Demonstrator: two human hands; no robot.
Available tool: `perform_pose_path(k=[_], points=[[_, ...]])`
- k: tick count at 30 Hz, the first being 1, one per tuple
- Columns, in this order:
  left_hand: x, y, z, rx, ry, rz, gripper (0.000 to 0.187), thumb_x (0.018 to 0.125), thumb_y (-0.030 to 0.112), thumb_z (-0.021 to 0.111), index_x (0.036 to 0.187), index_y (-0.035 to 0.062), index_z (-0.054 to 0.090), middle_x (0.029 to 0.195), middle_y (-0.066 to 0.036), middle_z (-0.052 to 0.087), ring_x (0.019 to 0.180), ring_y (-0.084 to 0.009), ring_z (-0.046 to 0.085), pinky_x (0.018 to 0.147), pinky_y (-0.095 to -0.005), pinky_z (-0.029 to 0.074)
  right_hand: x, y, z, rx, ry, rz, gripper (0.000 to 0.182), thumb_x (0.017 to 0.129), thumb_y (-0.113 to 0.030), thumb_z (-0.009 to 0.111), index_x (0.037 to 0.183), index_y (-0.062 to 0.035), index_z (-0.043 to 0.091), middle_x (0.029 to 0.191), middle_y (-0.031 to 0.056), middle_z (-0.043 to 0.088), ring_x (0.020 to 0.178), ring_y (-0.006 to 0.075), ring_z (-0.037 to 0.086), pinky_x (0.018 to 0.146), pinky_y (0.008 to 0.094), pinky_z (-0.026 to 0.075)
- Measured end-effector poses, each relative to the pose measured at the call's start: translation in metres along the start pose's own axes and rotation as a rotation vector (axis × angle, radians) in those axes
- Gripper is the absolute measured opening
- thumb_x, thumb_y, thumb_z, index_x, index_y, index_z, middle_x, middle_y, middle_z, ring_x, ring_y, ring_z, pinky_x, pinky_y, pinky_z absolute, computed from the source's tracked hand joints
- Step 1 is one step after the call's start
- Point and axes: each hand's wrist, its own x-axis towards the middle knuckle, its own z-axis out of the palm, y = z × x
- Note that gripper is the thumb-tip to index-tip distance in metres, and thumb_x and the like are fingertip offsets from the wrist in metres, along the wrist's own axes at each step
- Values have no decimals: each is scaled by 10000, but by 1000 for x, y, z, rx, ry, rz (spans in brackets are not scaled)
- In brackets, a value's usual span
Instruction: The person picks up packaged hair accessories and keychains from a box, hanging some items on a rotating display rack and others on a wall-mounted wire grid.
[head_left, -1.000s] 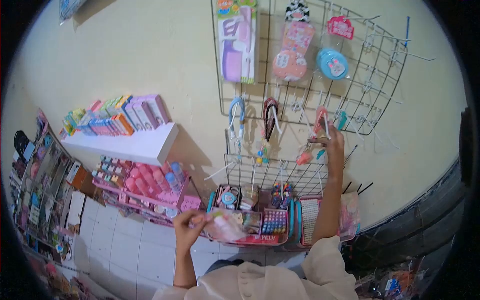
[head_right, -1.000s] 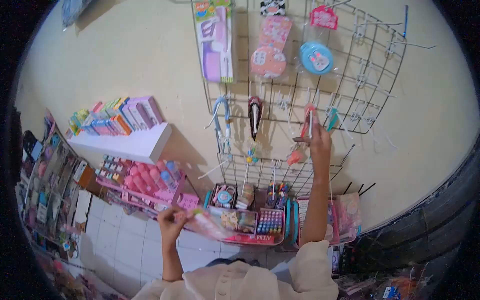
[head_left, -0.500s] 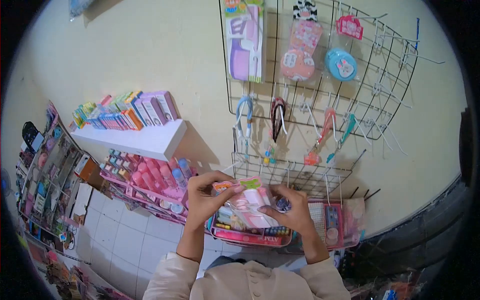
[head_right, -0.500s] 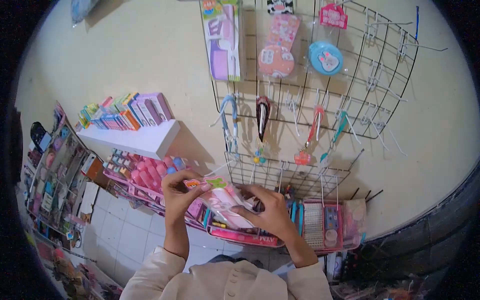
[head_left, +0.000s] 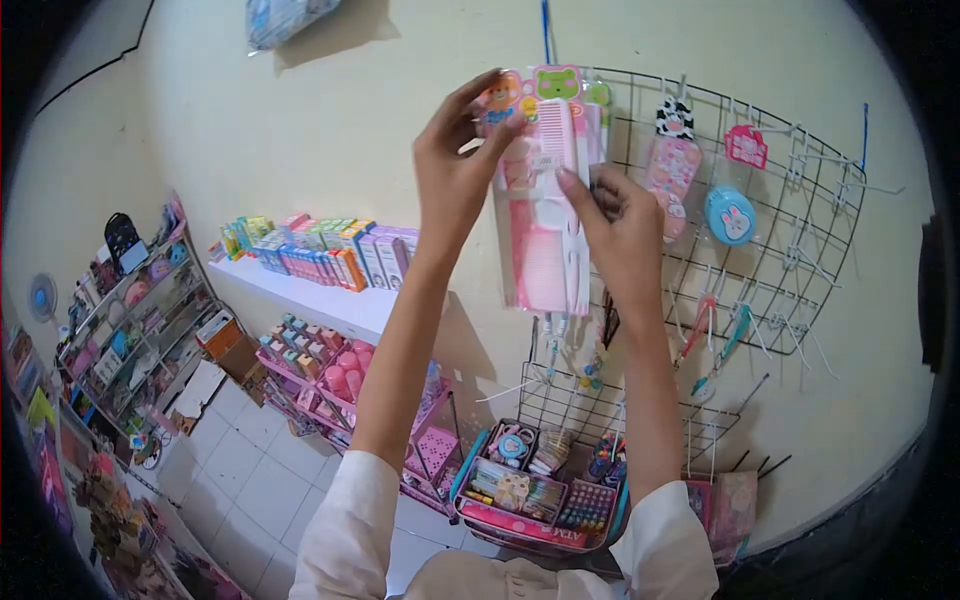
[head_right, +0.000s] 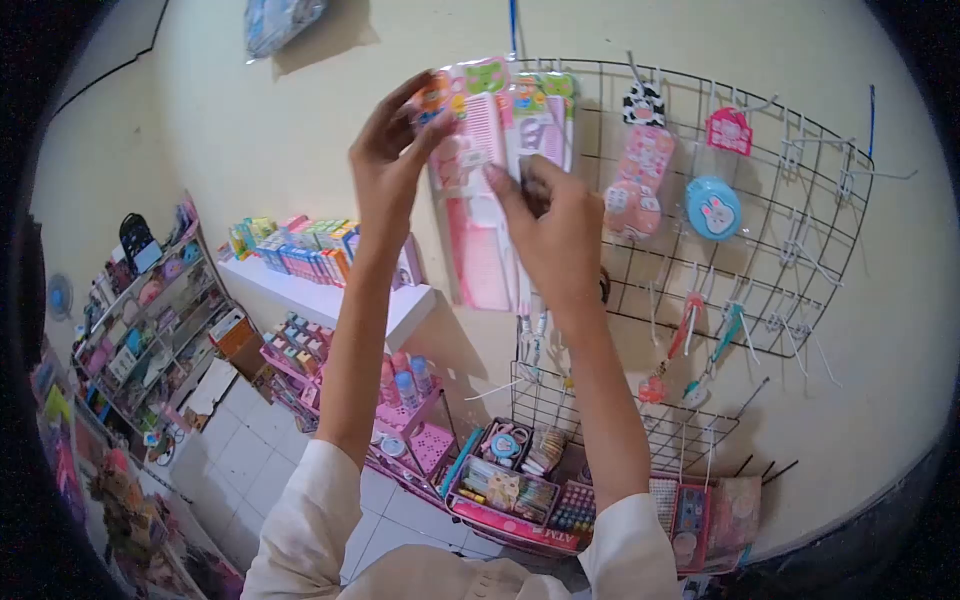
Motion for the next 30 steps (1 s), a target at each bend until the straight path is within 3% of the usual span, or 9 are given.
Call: perform_pose_path(k=[5,9,10,13,15,16,17,19,30], points=[[13,-25,2,166,-49,51,371,710,93,585,1061,26,485,851,-66,561,687,-69,516,553,-185,435,11,11,14,23,43,23,328,719,-252,581,614,35,463,428,65,397,400,101,334,394,257,294],[16,-30,0,197,-10,183,377,660,117,610,1026,87,526,817,-105,565,648,-137,533,498,-224,424,9,21,19,144,43,31,343,716,-273,589,604,29,470,437,43,405,417,79,347,403,251,304],[16,-28,-2,266,-56,187,365,701,121,592,1050,58,505,926,-74,548,733,-92,501,530,-194,444,9,20,19,97,67,25,345,714,-276,591,613,33,477,452,35,418,433,72,356,409,246,307],[20,-27,-2,268,-12,225,365,688,165,602,1040,116,523,846,-86,551,639,-113,480,467,-206,412,13,23,24,0,115,26,353,718,-284,589,687,58,511,555,36,487,512,68,397,459,230,337],[23,-26,0,369,39,362,314,651,90,577,963,73,551,883,-163,518,742,-257,510,656,-316,423,19,27,24,101,84,54,391,723,-296,584,776,87,519,641,58,516,582,78,420,528,220,364],[19,-15,1,434,20,211,306,653,114,577,955,74,548,988,-182,466,822,-278,483,699,-344,405,18,23,25,128,62,57,391,723,-296,584,776,87,519,641,58,516,582,78,420,528,220,364],[23,-22,2,651,117,525,288,647,120,557,932,85,553,1041,-193,427,876,-285,459,730,-357,382,18,19,24,127,75,52,383,735,-285,570,805,88,520,671,68,523,610,84,429,562,219,369],[26,-20,3,770,104,680,281,626,104,563,907,102,551,986,-146,479,899,-272,467,727,-353,377,17,16,25,143,75,44,377,748,-275,557,835,89,521,701,78,529,638,91,439,596,218,375],[22,-13,9,741,-6,690,301,640,105,526,906,-35,507,954,-145,491,950,-255,450,768,-338,357,11,6,32,240,115,94,367,787,-211,503,980,100,472,888,124,539,786,134,478,718,247,367]])
